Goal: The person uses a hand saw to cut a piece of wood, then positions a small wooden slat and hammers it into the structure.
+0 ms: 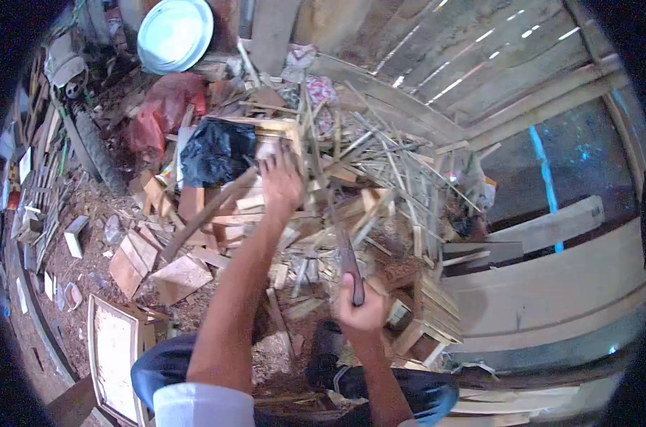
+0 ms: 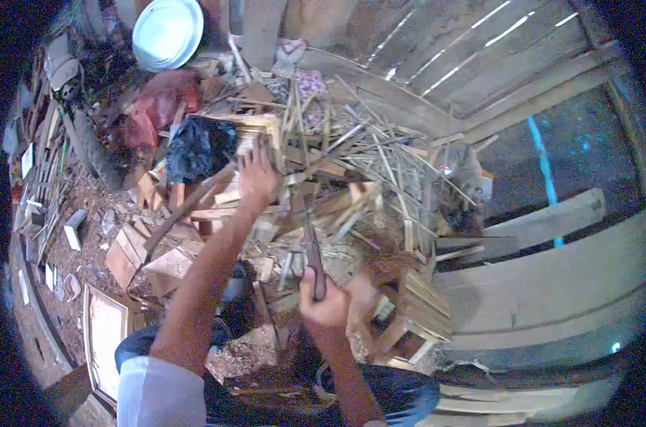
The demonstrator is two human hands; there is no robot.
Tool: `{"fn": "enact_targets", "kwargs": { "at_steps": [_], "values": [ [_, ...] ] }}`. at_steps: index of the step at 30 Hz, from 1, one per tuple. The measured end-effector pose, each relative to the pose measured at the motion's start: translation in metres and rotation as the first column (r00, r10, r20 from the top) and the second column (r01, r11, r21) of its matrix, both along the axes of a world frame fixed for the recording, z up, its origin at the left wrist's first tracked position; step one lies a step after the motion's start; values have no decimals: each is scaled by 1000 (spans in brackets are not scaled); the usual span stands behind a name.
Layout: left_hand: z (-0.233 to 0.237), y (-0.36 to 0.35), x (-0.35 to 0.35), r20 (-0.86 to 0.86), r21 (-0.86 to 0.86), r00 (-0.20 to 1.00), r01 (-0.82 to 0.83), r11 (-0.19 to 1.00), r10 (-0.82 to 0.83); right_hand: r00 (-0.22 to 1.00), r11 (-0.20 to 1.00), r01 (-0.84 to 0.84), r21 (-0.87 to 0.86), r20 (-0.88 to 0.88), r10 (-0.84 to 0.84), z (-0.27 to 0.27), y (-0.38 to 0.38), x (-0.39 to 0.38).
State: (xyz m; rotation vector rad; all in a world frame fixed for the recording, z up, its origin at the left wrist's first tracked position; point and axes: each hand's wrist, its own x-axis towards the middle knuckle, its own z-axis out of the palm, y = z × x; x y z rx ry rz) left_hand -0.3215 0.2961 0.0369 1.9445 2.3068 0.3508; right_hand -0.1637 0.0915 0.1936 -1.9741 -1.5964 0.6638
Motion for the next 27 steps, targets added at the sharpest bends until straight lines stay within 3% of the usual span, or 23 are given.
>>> {"fn": "enact_targets", "kwargs": {
  "at_steps": [1, 3, 5, 6, 7, 9, 13, 15, 17, 18, 19, 21, 22, 23, 25, 27],
  "values": [
    [8, 1, -1, 7, -23, 1000, 12, 1000, -12, 999, 998, 10, -60, -48, -13, -7, 2, 28],
    [-7, -10, -1, -7, 114, 1000, -3, 993, 4, 991, 996, 5, -94, -135, -18, -14, 6, 61],
    [-16, -22, -11, 62, 155, 998, 0, 988, -10, 985, 988, -133, -75, -124, 123, -24, 1, 75],
    [-18, -22, -15, 113, 217, 993, 15, 976, -40, 970, 962, -219, 160, -66, 232, -36, -8, 65],
    [-15, -22, -14, 107, 221, 994, 11, 975, -35, 969, 960, -223, 166, -71, 237, -33, -14, 47],
    [-9, -19, -7, 57, 222, 998, -38, 974, 26, 978, 994, -102, -34, -185, 94, -14, -27, 17],
    [-4, -18, -8, 184, 192, 983, -48, 980, 12, 980, 992, -76, -98, -191, 57, -1, -25, 4],
    [-17, -5, -8, 29, 100, 999, -33, 994, 30, 967, 990, -96, -102, -245, 68, 4, -25, 4],
    [-24, 0, -18, -293, 33, 950, 123, 992, -108, 964, 988, -124, -94, -247, 97, 20, -24, 2],
    [8, -16, -13, -59, 35, 994, 99, 994, -97, 962, 981, -88, -171, -269, 39, 28, -21, 2],
    [6, -14, -13, -59, 11, 993, 99, 995, -98, 959, 967, -67, -246, -283, -6, 35, -14, 2],
    [-6, -6, -13, 311, 299, 950, -88, 950, -10, 955, 948, -25, -318, -287, -71, 39, -8, 6],
    [-4, -5, -12, 371, 205, 924, -180, 962, 93, 962, 934, -96, -345, -272, -1, 41, -4, 10],
    [-5, -2, -12, 360, 181, 927, -177, 967, 102, 963, 914, -162, -371, -262, 64, 45, 1, 10],
    [-7, 0, -11, 198, 159, 975, -137, 978, 104, 942, 917, -160, -366, -334, 30, 58, 16, 8],
    [-2, 0, -11, 174, 84, 979, -125, 989, 109, 925, 827, -192, -529, -378, -27, 77, 34, 12]
  ]
}}
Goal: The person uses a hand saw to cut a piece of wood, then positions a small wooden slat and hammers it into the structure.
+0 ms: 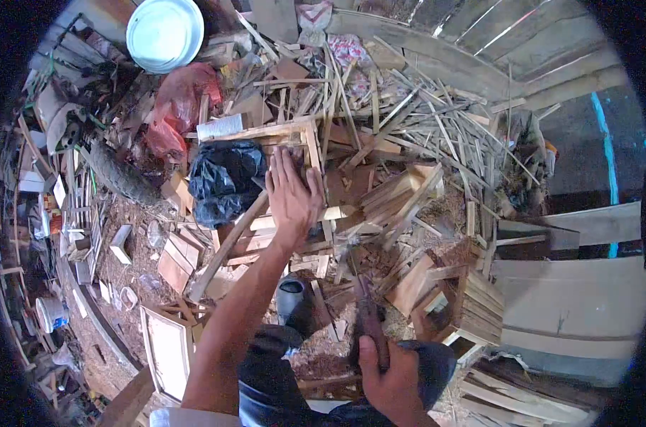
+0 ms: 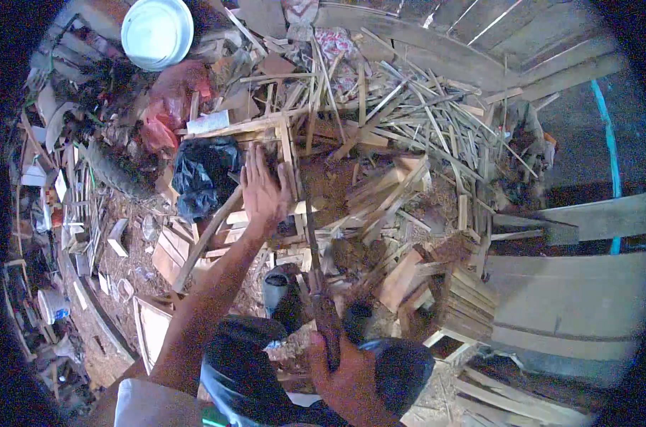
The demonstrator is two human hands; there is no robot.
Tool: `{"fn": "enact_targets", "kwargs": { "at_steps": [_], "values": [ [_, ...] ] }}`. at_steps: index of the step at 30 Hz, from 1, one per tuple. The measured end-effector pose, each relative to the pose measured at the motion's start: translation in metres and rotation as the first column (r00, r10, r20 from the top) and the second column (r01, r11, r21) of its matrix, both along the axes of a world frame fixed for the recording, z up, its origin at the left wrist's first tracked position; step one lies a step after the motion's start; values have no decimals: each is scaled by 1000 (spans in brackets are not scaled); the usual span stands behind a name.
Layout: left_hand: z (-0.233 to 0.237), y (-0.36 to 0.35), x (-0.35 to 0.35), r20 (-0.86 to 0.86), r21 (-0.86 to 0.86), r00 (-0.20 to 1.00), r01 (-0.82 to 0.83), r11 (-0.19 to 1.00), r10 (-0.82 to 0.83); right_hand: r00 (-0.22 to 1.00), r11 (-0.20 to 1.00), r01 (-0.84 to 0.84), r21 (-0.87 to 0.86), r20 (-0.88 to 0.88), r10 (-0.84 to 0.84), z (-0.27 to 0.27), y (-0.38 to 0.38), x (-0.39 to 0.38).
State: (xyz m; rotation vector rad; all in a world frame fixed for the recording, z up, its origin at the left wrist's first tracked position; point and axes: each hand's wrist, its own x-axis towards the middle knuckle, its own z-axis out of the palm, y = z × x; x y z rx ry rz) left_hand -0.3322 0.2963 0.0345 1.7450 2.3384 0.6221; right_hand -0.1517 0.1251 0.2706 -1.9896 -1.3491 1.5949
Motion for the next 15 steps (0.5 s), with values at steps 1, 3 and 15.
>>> {"fn": "enact_targets", "kwargs": {
  "at_steps": [1, 3, 15],
  "values": [
    [0, 1, -1, 3, -1, 1000, 8, 1000, -8, 1000, 1000, 6, -23, 8, -6, 7, 6, -3],
    [7, 2, 1, 35, -24, 999, 2, 1000, -1, 990, 999, 8, -31, 138, -3, 15, 11, -16],
    [5, 8, -1, 62, -71, 997, 58, 996, -54, 959, 984, 152, -93, 254, -124, 55, 92, -77]
  ]
}}
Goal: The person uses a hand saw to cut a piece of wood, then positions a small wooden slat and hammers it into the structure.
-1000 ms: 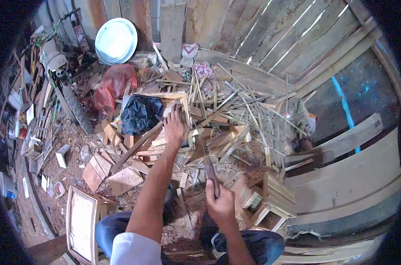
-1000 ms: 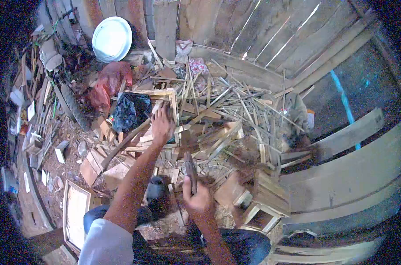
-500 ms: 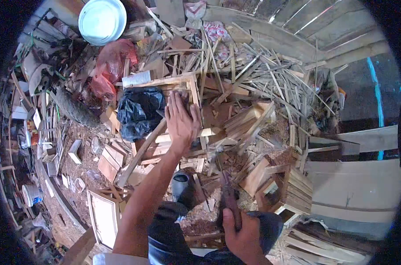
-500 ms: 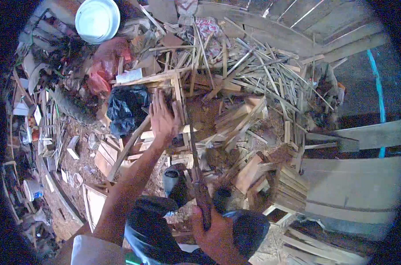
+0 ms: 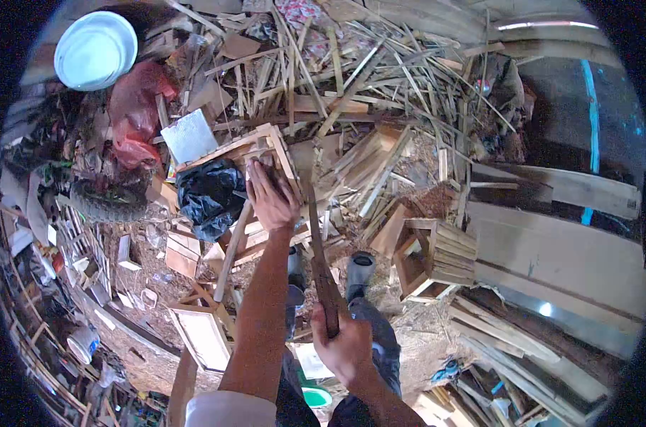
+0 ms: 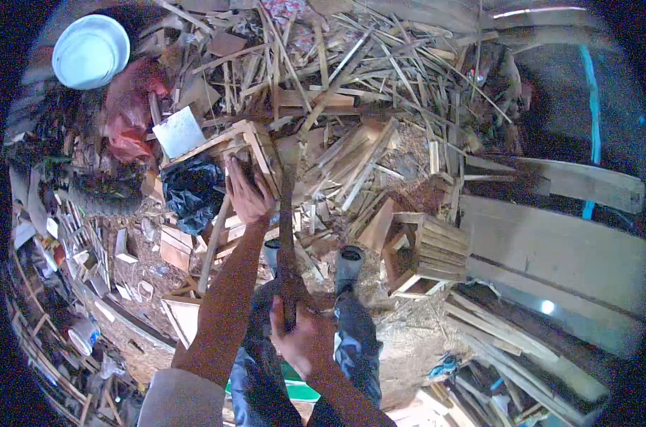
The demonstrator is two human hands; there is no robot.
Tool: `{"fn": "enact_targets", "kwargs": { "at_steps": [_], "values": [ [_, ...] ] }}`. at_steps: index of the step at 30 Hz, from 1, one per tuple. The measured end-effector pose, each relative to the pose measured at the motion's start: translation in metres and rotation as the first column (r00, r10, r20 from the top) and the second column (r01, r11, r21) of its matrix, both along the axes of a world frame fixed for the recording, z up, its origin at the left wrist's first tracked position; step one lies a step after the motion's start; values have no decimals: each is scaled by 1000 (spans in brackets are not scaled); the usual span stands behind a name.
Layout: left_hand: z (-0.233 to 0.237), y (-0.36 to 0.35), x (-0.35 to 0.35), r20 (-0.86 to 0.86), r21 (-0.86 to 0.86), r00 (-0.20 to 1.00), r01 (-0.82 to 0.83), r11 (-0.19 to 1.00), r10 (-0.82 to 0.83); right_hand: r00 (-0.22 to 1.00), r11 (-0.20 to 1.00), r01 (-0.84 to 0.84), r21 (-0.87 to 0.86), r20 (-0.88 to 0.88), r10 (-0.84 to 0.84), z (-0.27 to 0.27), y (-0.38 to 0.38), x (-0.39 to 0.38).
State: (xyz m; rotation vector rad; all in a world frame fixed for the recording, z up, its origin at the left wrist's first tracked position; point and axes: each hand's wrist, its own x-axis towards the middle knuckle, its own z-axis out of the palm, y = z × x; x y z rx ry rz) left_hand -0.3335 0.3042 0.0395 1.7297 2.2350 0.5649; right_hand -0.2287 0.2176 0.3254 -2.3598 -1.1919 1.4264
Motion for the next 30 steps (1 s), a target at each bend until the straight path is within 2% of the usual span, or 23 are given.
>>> {"fn": "enact_targets", "kwargs": {
  "at_steps": [5, 8, 9, 12, 15, 17, 20, 21, 23, 25, 27, 28, 30],
  "values": [
    [4, -2, 3, 10, -59, 1000, -4, 998, 5, 997, 1000, 23, -7, -67, -23, -5, 6, 41],
    [2, 1, 3, -7, -6, 1000, -1, 1000, 1, 995, 980, -99, 170, -12, 102, -15, -9, 57],
    [1, 0, 4, -11, -9, 1000, -6, 1000, 5, 994, 980, -103, 168, -16, 107, -24, -24, 71],
    [4, 1, 3, 12, 38, 1000, 20, 999, -21, 985, 984, -87, 153, -134, 108, -82, -95, 104],
    [4, 0, 3, 1, -2, 1000, 14, 1000, -14, 991, 956, -18, 294, -119, 55, -148, -165, 103],
    [1, 2, 4, 7, -17, 1000, -5, 1000, 5, 952, 864, -261, 431, -34, 305, -186, -171, 97],
    [-2, -2, 2, -9, 10, 1000, 11, 1000, -11, 962, 886, -249, 391, -10, 274, -209, -211, 78],
    [-1, -1, 2, 5, 6, 1000, 2, 1000, -2, 963, 890, -241, 388, -18, 269, -195, -208, 67],
    [4, -1, 4, 12, 6, 1000, -7, 1000, 7, 994, 956, -27, 293, -94, 56, -127, -165, 52],
    [-4, -3, 4, -4, 12, 1000, -13, 1000, 13, 997, 972, 32, 235, -74, -15, -74, -120, 47],
    [-3, -3, 2, 5, 25, 1000, -13, 1000, 13, 990, 973, -94, 211, 121, 69, -47, -89, 46],
    [-1, -4, 2, -1, 26, 1000, -19, 999, 19, 999, 968, -42, 247, 36, 35, -34, -66, 44],
    [1, -2, 3, -5, 25, 1000, -22, 999, 22, 997, 978, -70, 197, 52, 61, -16, -39, 41]
  ]
}}
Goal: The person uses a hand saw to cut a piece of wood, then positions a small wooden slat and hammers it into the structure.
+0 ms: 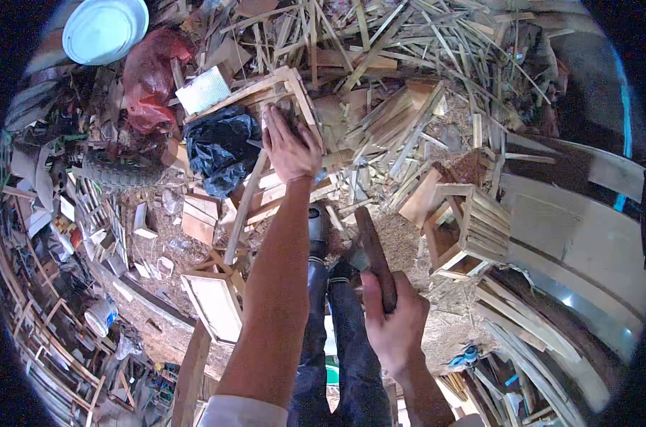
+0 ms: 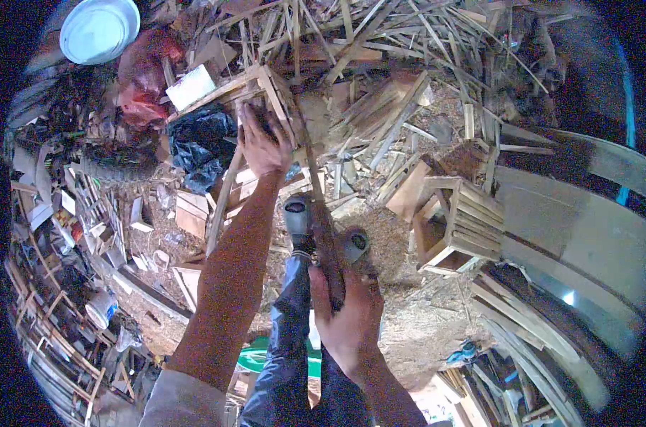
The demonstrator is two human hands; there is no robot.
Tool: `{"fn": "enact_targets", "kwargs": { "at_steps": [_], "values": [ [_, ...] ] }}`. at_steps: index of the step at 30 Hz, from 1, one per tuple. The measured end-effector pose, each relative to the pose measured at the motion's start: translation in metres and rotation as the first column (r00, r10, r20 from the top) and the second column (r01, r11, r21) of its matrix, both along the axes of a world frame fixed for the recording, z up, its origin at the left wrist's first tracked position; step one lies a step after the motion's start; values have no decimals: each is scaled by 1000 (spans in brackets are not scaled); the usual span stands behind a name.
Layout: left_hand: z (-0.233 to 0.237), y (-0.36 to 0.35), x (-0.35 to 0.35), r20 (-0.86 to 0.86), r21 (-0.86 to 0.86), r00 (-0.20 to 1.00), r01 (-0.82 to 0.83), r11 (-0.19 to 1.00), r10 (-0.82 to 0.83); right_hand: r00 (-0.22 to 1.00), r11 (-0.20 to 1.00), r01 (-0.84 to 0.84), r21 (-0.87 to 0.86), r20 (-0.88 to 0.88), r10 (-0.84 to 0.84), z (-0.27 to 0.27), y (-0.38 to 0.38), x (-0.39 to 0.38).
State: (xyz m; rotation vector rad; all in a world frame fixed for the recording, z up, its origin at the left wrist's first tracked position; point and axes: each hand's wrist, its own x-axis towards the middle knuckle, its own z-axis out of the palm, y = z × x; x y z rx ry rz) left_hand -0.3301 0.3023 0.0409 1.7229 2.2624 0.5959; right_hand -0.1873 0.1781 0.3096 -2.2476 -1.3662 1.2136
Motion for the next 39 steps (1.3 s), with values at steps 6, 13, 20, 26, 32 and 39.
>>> {"fn": "enact_targets", "kwargs": {
  "at_steps": [6, 13, 20, 26, 32, 39],
  "values": [
    [2, 2, 0, 4, -27, 1000, 25, 999, -25, 998, 993, -22, 112, 55, 16, -41, -6, -21],
    [2, 4, -1, 16, -27, 999, 36, 999, -36, 994, 994, 105, 34, -7, -105, -143, 20, -31],
    [-4, 0, -2, 3, 9, 999, 33, 999, -33, 975, 865, 128, 485, -219, -21, -233, -34, -10],
    [-5, -2, 1, -29, 60, 999, 39, 997, -38, 874, 955, 295, 31, -413, -257, -178, -7, 0],
    [-5, 1, -2, 5, 39, 1000, 27, 999, -28, 699, 862, 399, -313, -504, -507, -147, 41, 4],
    [-1, 1, -1, 11, 56, 999, 32, 998, -33, 586, 832, 481, -277, -604, -540, -209, -14, 25]
  ]
}}
